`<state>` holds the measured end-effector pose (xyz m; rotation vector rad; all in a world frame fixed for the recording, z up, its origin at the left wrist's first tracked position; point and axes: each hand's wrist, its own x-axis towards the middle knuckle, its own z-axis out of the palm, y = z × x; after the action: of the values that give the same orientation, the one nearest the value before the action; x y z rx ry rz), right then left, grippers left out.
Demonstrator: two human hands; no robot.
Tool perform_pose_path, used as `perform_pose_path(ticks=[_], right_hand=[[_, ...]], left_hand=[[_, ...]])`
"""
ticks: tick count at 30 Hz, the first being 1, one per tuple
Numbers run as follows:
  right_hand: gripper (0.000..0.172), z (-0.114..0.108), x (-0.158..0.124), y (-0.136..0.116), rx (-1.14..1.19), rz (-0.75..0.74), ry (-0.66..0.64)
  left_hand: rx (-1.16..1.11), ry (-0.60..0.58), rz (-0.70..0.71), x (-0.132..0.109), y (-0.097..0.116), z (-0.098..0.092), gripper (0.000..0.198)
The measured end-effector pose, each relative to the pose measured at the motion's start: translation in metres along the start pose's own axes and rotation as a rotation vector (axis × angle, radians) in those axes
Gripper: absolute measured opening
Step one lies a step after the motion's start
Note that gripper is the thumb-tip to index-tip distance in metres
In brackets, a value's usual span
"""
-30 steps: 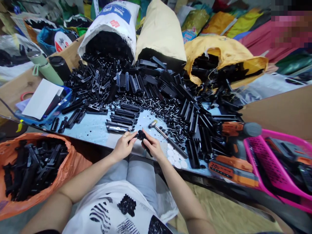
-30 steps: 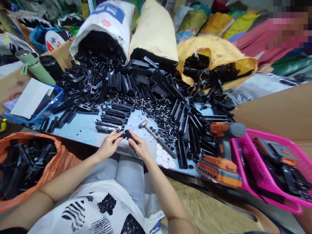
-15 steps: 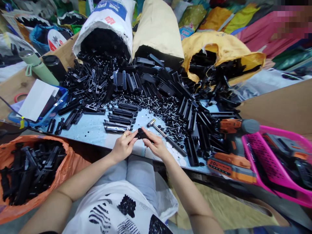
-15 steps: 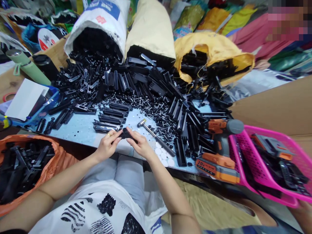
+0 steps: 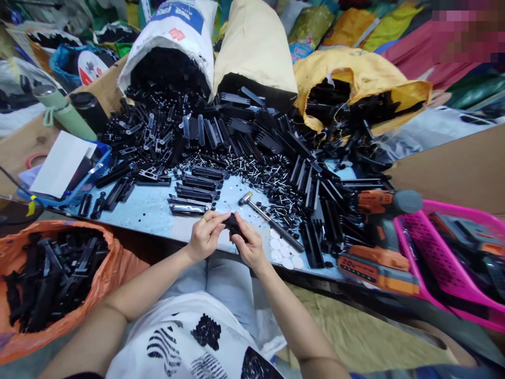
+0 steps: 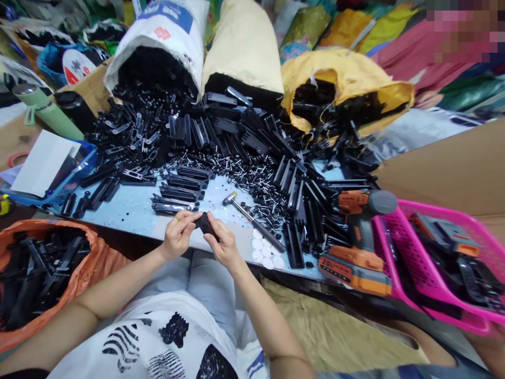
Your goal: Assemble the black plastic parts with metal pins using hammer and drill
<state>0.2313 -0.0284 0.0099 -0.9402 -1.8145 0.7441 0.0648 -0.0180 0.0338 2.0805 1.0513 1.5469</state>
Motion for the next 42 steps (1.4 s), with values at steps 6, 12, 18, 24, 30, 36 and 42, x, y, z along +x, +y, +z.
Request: perform_pose_path(ticks=[6,12,18,24,30,36,42], right_hand=[[0.052,-0.007,0.009,-0.005,-0.092,-0.052,0.014],[0.053,-0.003,0.012,-0.011,-0.118,-0.004,-0.016],[0.055,0.017,0.013,-0.026,-0.115,-0.042,0.174],[0.058,0.005,0.015,-0.023,-0.133,-0.133,0.164],[0.059,0.004,0.016,-0.015,-0.104,-0.146,0.152],[0.056,0.010,-0.001,0.007,0.026,0.100,0.086],[0.053,-0.003,-0.006,0.021,0.082,0.084,0.026]], left_hand=[[-0.013,-0.043,0.018,0.007,-0.002,-0.004,0.030],[-0.029,-0.108,-0.028,0.007,-0.002,-0.001,0.035],[0.049,0.197,-0.022,0.000,0.009,0.019,0.035],[0.032,0.057,0.111,0.018,0.008,0.003,0.034],[-0.042,-0.064,0.158,0.029,-0.003,-0.004,0.032],[-0.539,-0.211,-0.482,0.009,-0.012,-0.005,0.041],[-1.170,-0.495,-1.066,-0.007,-0.015,-0.017,0.049]])
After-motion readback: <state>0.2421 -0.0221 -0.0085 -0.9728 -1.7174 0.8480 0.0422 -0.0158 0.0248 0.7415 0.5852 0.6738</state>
